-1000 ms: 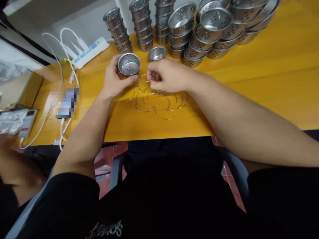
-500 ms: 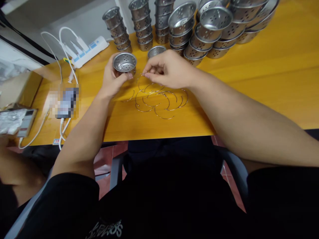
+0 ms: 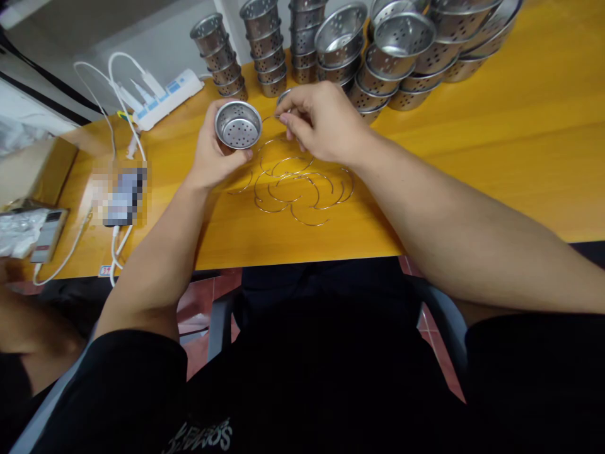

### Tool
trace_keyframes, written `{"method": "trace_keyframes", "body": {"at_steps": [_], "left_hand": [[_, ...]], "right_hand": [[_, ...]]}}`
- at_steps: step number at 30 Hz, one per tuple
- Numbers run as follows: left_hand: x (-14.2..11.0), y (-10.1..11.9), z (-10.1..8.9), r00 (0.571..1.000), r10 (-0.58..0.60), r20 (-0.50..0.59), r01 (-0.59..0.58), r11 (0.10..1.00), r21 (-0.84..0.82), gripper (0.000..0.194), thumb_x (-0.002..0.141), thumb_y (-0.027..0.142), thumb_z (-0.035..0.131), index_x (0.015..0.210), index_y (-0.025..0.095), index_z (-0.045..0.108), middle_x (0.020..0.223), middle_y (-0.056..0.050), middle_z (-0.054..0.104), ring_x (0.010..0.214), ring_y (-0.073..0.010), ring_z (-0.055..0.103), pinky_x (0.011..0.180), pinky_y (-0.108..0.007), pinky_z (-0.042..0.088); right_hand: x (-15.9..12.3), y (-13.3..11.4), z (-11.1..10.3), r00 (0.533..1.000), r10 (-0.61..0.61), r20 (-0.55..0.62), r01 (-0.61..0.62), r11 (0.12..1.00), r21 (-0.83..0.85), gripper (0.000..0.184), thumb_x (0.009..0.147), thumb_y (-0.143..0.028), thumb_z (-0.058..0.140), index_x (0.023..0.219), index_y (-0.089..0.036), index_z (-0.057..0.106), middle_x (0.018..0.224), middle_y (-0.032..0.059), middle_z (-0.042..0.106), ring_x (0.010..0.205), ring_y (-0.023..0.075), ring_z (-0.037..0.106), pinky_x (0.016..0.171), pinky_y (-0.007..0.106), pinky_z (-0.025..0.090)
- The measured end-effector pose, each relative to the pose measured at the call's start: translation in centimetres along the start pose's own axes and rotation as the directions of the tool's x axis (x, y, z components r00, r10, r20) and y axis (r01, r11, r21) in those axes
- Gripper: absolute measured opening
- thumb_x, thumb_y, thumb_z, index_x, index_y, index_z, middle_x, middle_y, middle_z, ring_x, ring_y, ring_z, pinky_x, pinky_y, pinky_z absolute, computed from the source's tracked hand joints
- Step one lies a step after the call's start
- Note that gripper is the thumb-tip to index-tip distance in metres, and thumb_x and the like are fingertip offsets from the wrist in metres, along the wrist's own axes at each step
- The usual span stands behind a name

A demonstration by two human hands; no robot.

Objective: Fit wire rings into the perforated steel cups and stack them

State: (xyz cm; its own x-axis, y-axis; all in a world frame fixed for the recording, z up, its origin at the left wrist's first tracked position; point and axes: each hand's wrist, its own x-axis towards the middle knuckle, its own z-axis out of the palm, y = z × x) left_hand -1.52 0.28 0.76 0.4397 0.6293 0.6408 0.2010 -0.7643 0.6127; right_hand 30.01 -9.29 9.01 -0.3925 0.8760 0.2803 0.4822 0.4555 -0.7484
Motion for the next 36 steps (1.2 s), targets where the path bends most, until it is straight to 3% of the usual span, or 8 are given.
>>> {"method": "trace_keyframes", "body": {"at_steps": [2,4,9,13,17,25,32,36], "left_hand": [[0.1,-0.5,-0.3,0.999,-0.036,0.027,0.036,0.999,-0.003,0.100,0.082,0.093,0.098,0.164,0.050,0.059,0.157,-0.009,0.082,0.143,-0.0434,0.084,0.124,-0.070,0.075],[0.2,-1.4,-0.4,1.000,0.000,0.025,0.001,0.999,-0.041,0.102,0.080,0.093,0.097,0.165,0.051,0.060,0.156,-0.009,0.082,0.139,-0.0439,0.085,0.118,-0.071,0.076],[-0.3,-2.8,0.3,0.999,0.024,0.044,-0.020,0.996,-0.092,0.100,0.084,0.096,0.092,0.167,0.052,0.059,0.156,-0.008,0.082,0.137,-0.0446,0.085,0.119,-0.075,0.074],[-1.1,-1.8,1.6,0.993,-0.050,0.105,0.055,0.997,-0.048,0.103,0.094,0.105,0.089,0.171,0.044,0.056,0.162,-0.012,0.078,0.149,-0.0437,0.084,0.132,-0.072,0.070],[-1.2,-0.4,2.9,0.982,-0.145,0.121,0.141,0.989,0.038,0.106,0.098,0.101,0.098,0.175,0.044,0.055,0.164,-0.011,0.076,0.155,-0.0418,0.083,0.133,-0.065,0.071],[-0.7,1.6,4.1,0.973,-0.197,0.122,0.201,0.979,-0.025,0.112,0.096,0.096,0.105,0.178,0.041,0.054,0.162,-0.014,0.076,0.153,-0.0432,0.082,0.139,-0.066,0.067],[-0.9,2.1,4.0,0.973,-0.184,0.139,0.187,0.982,-0.006,0.106,0.096,0.078,0.113,0.176,0.039,0.056,0.163,-0.014,0.076,0.152,-0.0434,0.081,0.138,-0.065,0.067],[-0.9,1.8,3.9,0.981,-0.157,0.115,0.159,0.987,-0.012,0.098,0.099,0.075,0.111,0.172,0.039,0.056,0.161,-0.015,0.077,0.150,-0.0437,0.082,0.135,-0.066,0.070]], "right_hand": [[0.1,-0.2,-0.1,1.000,0.017,-0.002,-0.017,0.999,0.038,0.036,0.117,-0.063,0.080,0.125,-0.028,0.072,0.112,0.0138,0.090,0.078,0.0277,0.075,0.082,0.045,0.061],[0.1,-0.3,-0.2,0.999,0.038,-0.022,-0.037,0.999,0.040,0.032,0.111,-0.057,0.082,0.117,-0.031,0.063,0.105,0.0118,0.088,0.076,0.0269,0.072,0.078,0.043,0.057],[0.3,-0.4,-0.4,0.993,0.111,-0.049,-0.109,0.993,0.037,0.031,0.101,-0.045,0.084,0.112,-0.034,0.058,0.092,0.0066,0.082,0.081,0.0298,0.074,0.078,0.043,0.057],[0.1,-1.0,0.1,0.995,0.085,-0.043,-0.082,0.994,0.074,0.032,0.103,-0.051,0.084,0.114,-0.034,0.060,0.082,0.0011,0.070,0.075,0.0287,0.067,0.077,0.043,0.053],[-0.2,-1.6,0.9,0.998,0.055,-0.035,-0.057,0.997,-0.048,0.029,0.114,-0.057,0.080,0.127,-0.033,0.071,0.077,-0.0034,0.058,0.075,0.0261,0.050,0.082,0.043,0.048],[-0.2,-1.9,1.1,0.991,0.112,-0.070,-0.124,0.970,-0.208,0.048,0.117,-0.064,0.074,0.150,-0.030,0.083,0.107,0.0095,0.087,0.096,0.0362,0.071,0.092,0.051,0.059],[-0.2,-2.2,1.2,0.994,0.091,-0.055,-0.102,0.965,-0.243,0.044,0.118,-0.063,0.072,0.146,-0.032,0.087,0.112,0.0095,0.091,0.103,0.0379,0.075,0.099,0.054,0.059],[-0.3,-2.4,1.2,0.992,0.116,-0.056,-0.127,0.963,-0.240,0.052,0.116,-0.067,0.071,0.149,-0.031,0.087,0.119,0.0123,0.092,0.106,0.0401,0.076,0.100,0.056,0.058]]}}
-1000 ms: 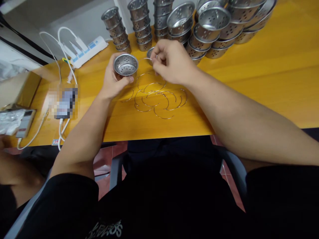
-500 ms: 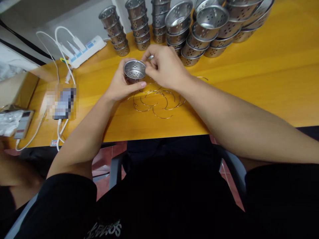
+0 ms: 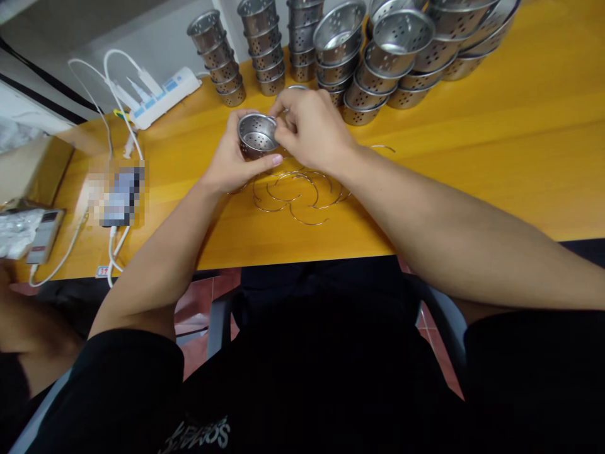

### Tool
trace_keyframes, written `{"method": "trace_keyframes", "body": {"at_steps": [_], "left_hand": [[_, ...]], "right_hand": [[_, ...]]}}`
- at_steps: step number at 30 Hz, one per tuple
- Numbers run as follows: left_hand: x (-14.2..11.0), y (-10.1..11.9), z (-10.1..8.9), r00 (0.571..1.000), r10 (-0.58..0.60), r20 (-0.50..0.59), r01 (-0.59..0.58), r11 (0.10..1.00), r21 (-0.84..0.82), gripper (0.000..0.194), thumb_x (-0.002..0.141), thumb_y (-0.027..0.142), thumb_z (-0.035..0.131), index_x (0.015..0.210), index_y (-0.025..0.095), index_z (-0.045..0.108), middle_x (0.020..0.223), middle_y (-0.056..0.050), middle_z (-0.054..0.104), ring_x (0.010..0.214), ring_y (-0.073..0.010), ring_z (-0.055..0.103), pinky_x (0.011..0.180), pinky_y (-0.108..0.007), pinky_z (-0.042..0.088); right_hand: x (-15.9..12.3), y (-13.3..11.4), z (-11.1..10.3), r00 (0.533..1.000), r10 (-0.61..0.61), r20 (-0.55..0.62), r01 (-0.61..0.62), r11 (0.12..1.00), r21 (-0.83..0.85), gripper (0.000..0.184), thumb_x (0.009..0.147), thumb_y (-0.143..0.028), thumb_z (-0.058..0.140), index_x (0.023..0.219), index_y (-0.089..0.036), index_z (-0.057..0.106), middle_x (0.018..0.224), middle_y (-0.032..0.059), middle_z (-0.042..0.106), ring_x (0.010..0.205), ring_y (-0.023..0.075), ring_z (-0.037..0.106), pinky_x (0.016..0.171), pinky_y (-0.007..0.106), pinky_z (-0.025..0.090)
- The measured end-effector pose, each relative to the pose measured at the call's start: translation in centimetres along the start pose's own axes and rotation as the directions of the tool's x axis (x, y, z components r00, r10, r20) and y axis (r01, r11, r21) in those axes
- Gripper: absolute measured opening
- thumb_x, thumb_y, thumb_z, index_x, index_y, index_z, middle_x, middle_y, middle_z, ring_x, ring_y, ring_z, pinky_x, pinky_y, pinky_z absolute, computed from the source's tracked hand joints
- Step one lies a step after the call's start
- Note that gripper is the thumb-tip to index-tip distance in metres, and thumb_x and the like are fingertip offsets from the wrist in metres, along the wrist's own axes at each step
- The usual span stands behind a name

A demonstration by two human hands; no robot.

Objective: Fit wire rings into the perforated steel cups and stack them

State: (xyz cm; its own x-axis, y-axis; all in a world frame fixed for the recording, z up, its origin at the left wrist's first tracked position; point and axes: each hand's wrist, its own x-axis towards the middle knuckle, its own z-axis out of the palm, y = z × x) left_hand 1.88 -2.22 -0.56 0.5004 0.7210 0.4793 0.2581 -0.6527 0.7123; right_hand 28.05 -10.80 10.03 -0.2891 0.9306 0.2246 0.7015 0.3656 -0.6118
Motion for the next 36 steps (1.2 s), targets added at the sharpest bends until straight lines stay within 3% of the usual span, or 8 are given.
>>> {"method": "trace_keyframes", "body": {"at_steps": [6,13,16,19,25,30,33,36], "left_hand": [[0.1,0.0,0.0,1.000,-0.014,-0.010,0.014,0.999,0.037,0.102,0.098,0.085,0.110,0.169,0.037,0.056,0.160,-0.013,0.079,0.150,-0.0429,0.084,0.136,-0.064,0.069],[-0.3,-0.2,0.2,1.000,0.016,0.020,-0.018,0.996,0.086,0.111,0.102,0.087,0.105,0.180,0.032,0.049,0.169,-0.018,0.074,0.155,-0.0418,0.080,0.136,-0.058,0.067],[-0.2,0.1,0.5,0.999,0.032,-0.014,-0.031,0.995,0.090,0.112,0.094,0.084,0.113,0.174,0.033,0.053,0.163,-0.017,0.077,0.148,-0.0418,0.083,0.130,-0.058,0.070],[0.1,0.5,0.7,0.998,0.037,-0.048,-0.032,0.994,0.102,0.106,0.092,0.090,0.112,0.166,0.035,0.059,0.156,-0.015,0.079,0.140,-0.0402,0.084,0.122,-0.056,0.071],[0.3,0.8,0.3,1.000,0.031,0.000,-0.031,0.999,-0.030,0.104,0.092,0.109,0.097,0.153,0.030,0.068,0.138,-0.011,0.081,0.126,-0.0353,0.085,0.115,-0.055,0.071],[0.0,-0.1,-0.5,0.997,-0.025,0.074,0.040,0.978,-0.205,0.105,0.085,0.111,0.100,0.150,0.032,0.077,0.129,-0.008,0.082,0.118,-0.0336,0.086,0.109,-0.055,0.073],[-0.1,-0.3,-0.7,0.995,-0.005,0.101,0.029,0.973,-0.229,0.109,0.082,0.111,0.102,0.155,0.034,0.076,0.139,-0.008,0.084,0.130,-0.0368,0.088,0.121,-0.060,0.073],[0.1,-0.5,-0.7,0.989,0.122,0.080,-0.097,0.961,-0.260,0.118,0.076,0.104,0.110,0.162,0.033,0.073,0.153,-0.010,0.084,0.141,-0.0402,0.087,0.127,-0.065,0.071]], "right_hand": [[0.2,0.3,0.3,0.998,0.059,0.016,-0.059,0.998,0.035,0.078,0.105,-0.084,0.085,0.174,-0.047,0.079,0.093,0.0062,0.089,0.118,0.0477,0.074,0.101,0.061,0.058],[1.5,3.1,2.5,0.971,-0.131,-0.198,0.158,0.979,0.127,0.017,0.112,-0.035,0.090,0.128,-0.031,0.088,0.081,-0.0001,0.072,0.078,0.0302,0.067,0.087,0.050,0.060],[1.7,3.3,3.3,0.953,-0.172,-0.251,0.225,0.954,0.199,0.020,0.108,-0.022,0.094,0.122,-0.033,0.086,0.073,-0.0058,0.063,0.067,0.0258,0.059,0.079,0.045,0.058],[1.9,3.2,3.7,0.950,-0.181,-0.256,0.250,0.930,0.270,0.019,0.106,-0.018,0.095,0.113,-0.034,0.086,0.073,-0.0051,0.066,0.064,0.0247,0.057,0.071,0.043,0.055],[2.1,3.7,2.4,0.947,-0.267,-0.180,0.322,0.811,0.489,0.020,0.116,-0.043,0.103,0.108,-0.031,0.089,0.090,0.0007,0.083,0.072,0.0221,0.067,0.064,0.035,0.055],[2.0,4.6,0.6,0.887,-0.457,0.065,0.300,0.677,0.673,0.067,0.109,-0.089,0.107,0.127,-0.027,0.088,0.101,0.0012,0.090,0.065,0.0154,0.072,0.056,0.028,0.057],[2.0,4.6,0.6,0.880,-0.467,0.084,0.274,0.644,0.715,0.074,0.100,-0.093,0.110,0.114,-0.025,0.082,0.093,-0.0008,0.087,0.063,0.0128,0.072,0.056,0.025,0.057],[2.0,4.1,0.9,0.896,-0.440,0.065,0.252,0.623,0.740,0.073,0.097,-0.090,0.114,0.105,-0.026,0.082,0.082,-0.0026,0.082,0.061,0.0124,0.071,0.056,0.024,0.054]]}}
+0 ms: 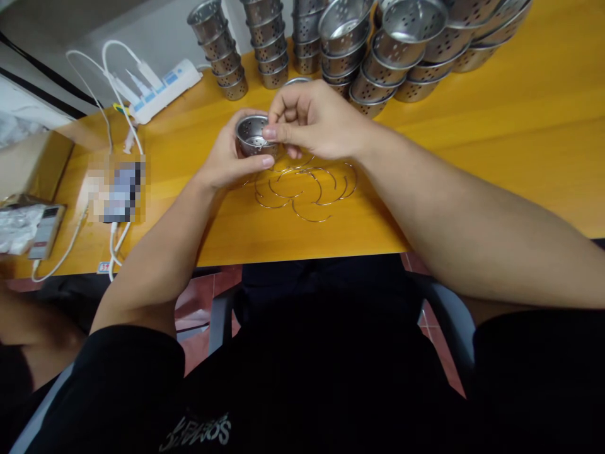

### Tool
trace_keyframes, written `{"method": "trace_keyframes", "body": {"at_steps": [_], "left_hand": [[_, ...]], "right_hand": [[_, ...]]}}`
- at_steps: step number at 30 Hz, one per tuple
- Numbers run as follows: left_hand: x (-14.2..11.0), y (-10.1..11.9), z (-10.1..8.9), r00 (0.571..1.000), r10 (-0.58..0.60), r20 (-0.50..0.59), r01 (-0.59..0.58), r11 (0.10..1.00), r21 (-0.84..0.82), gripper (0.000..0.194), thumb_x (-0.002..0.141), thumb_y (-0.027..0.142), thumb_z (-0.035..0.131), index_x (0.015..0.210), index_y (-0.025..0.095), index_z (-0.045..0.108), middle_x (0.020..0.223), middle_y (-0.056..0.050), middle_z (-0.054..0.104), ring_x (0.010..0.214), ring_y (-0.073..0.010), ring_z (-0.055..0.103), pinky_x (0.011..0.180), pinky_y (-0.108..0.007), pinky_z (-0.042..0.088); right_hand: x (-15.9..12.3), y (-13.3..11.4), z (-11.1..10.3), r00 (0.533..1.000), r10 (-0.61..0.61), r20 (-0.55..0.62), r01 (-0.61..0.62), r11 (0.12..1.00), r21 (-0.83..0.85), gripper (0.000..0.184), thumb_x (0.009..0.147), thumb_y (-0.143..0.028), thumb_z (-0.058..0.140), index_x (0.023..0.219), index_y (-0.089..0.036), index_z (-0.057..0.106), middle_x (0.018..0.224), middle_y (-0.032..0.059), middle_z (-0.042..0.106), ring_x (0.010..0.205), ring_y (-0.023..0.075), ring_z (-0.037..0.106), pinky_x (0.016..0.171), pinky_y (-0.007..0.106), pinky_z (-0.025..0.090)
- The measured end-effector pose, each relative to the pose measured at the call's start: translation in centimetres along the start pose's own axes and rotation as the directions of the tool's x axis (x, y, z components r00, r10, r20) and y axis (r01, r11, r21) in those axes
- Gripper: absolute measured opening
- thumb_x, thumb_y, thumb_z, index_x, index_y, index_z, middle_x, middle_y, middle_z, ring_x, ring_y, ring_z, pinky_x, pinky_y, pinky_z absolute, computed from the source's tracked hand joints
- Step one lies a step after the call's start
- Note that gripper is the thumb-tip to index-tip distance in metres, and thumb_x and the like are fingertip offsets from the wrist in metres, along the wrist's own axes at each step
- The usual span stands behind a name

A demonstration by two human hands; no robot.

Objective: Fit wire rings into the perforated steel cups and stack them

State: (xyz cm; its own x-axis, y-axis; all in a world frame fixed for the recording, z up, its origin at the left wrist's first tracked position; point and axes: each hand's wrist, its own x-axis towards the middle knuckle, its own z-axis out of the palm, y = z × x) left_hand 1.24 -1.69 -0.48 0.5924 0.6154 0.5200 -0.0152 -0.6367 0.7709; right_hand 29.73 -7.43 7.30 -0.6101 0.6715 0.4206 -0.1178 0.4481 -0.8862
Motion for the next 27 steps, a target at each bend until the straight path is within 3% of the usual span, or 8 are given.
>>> {"method": "trace_keyframes", "body": {"at_steps": [7,10,16,22,27], "left_hand": [[0.3,-0.1,0.7,0.998,0.060,-0.017,-0.060,0.998,-0.025,0.100,0.088,0.086,0.112,0.162,0.033,0.071,0.150,-0.008,0.087,0.131,-0.0354,0.089,0.120,-0.060,0.075],[0.4,-0.2,0.8,0.993,0.115,-0.022,-0.116,0.993,-0.027,0.099,0.089,0.083,0.112,0.164,0.031,0.072,0.149,-0.010,0.086,0.131,-0.0376,0.090,0.116,-0.061,0.075],[0.5,-0.6,0.6,0.995,0.096,-0.027,-0.096,0.995,0.027,0.108,0.085,0.097,0.108,0.163,0.033,0.071,0.151,-0.011,0.085,0.134,-0.0395,0.087,0.117,-0.063,0.075],[0.2,0.3,0.6,0.998,0.043,-0.040,-0.042,0.999,0.032,0.104,0.085,0.091,0.111,0.163,0.036,0.072,0.154,-0.012,0.085,0.142,-0.0419,0.089,0.127,-0.061,0.075],[0.2,1.3,0.8,0.998,-0.042,-0.052,0.045,0.998,0.047,0.109,0.079,0.098,0.111,0.160,0.036,0.072,0.152,-0.012,0.088,0.138,-0.0400,0.092,0.125,-0.062,0.078]], "right_hand": [[0.2,-0.1,0.5,0.996,0.019,-0.088,-0.013,0.997,0.073,0.064,0.094,-0.082,0.122,0.097,-0.029,0.087,0.074,-0.0007,0.083,0.058,0.0196,0.074,0.052,0.031,0.054],[0.2,-0.1,0.6,0.995,0.023,-0.098,-0.015,0.996,0.087,0.065,0.089,-0.080,0.126,0.095,-0.028,0.087,0.073,-0.0004,0.083,0.058,0.0199,0.077,0.051,0.030,0.058],[0.0,-0.3,0.6,0.994,0.058,-0.092,-0.050,0.994,0.094,0.055,0.094,-0.061,0.129,0.097,-0.028,0.086,0.074,0.0006,0.084,0.061,0.0216,0.081,0.054,0.030,0.064],[0.2,-0.1,0.5,0.993,0.051,-0.102,-0.044,0.996,0.077,0.061,0.091,-0.072,0.128,0.096,-0.029,0.085,0.075,0.0004,0.084,0.063,0.0224,0.082,0.054,0.031,0.065],[0.5,0.2,0.4,0.993,0.045,-0.106,-0.039,0.997,0.062,0.065,0.087,-0.075,0.129,0.095,-0.030,0.083,0.075,-0.0001,0.084,0.062,0.0254,0.082,0.053,0.035,0.067]]}}
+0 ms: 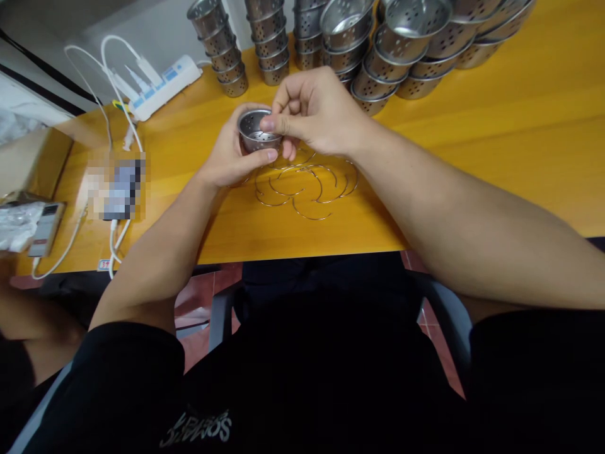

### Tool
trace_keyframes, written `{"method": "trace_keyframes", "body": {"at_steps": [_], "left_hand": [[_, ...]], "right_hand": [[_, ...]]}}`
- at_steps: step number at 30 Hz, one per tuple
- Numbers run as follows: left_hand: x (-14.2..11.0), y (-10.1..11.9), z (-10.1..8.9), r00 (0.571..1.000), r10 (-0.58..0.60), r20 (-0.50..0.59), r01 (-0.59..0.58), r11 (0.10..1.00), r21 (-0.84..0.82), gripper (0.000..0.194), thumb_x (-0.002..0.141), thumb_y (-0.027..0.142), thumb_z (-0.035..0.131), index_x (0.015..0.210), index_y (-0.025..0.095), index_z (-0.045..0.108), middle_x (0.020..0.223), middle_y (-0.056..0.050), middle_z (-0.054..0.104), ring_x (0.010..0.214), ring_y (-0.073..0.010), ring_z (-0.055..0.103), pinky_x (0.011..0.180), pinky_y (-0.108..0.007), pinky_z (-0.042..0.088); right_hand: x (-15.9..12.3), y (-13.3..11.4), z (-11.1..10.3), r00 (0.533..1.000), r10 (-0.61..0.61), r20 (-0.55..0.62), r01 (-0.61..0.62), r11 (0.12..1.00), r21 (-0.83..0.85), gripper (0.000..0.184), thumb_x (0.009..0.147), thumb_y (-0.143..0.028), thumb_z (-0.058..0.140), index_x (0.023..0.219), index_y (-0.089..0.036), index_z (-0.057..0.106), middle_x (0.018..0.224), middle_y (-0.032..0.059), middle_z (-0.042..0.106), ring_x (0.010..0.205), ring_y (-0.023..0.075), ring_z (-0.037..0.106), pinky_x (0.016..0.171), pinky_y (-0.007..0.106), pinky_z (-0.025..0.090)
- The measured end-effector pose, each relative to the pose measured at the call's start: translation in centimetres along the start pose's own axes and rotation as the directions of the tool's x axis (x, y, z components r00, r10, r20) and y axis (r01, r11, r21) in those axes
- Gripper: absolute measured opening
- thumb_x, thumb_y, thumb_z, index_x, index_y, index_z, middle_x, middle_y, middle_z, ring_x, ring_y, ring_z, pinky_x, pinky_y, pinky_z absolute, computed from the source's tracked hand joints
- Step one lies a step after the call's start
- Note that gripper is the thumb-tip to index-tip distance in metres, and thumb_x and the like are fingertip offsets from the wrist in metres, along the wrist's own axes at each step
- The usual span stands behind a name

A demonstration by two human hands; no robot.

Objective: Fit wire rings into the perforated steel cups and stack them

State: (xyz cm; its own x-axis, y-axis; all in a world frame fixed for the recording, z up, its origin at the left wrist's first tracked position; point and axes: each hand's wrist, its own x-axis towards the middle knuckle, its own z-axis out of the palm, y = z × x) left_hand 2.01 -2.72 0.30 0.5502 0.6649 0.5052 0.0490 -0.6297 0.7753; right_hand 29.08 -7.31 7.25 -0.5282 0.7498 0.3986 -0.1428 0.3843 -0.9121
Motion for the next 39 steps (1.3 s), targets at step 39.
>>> {"method": "trace_keyframes", "body": {"at_steps": [39], "left_hand": [[0.5,-0.5,-1.0,0.992,-0.034,-0.117,0.044,0.996,0.083,0.101,0.083,0.091,0.109,0.158,0.038,0.066,0.155,-0.014,0.082,0.146,-0.0414,0.083,0.127,-0.060,0.073]], "right_hand": [[-1.4,1.3,-0.8,0.950,-0.300,-0.084,0.218,0.831,-0.511,0.030,0.120,-0.023,0.095,0.144,-0.038,0.087,0.143,0.0056,0.085,0.113,0.0271,0.082,0.092,0.036,0.071]]}}
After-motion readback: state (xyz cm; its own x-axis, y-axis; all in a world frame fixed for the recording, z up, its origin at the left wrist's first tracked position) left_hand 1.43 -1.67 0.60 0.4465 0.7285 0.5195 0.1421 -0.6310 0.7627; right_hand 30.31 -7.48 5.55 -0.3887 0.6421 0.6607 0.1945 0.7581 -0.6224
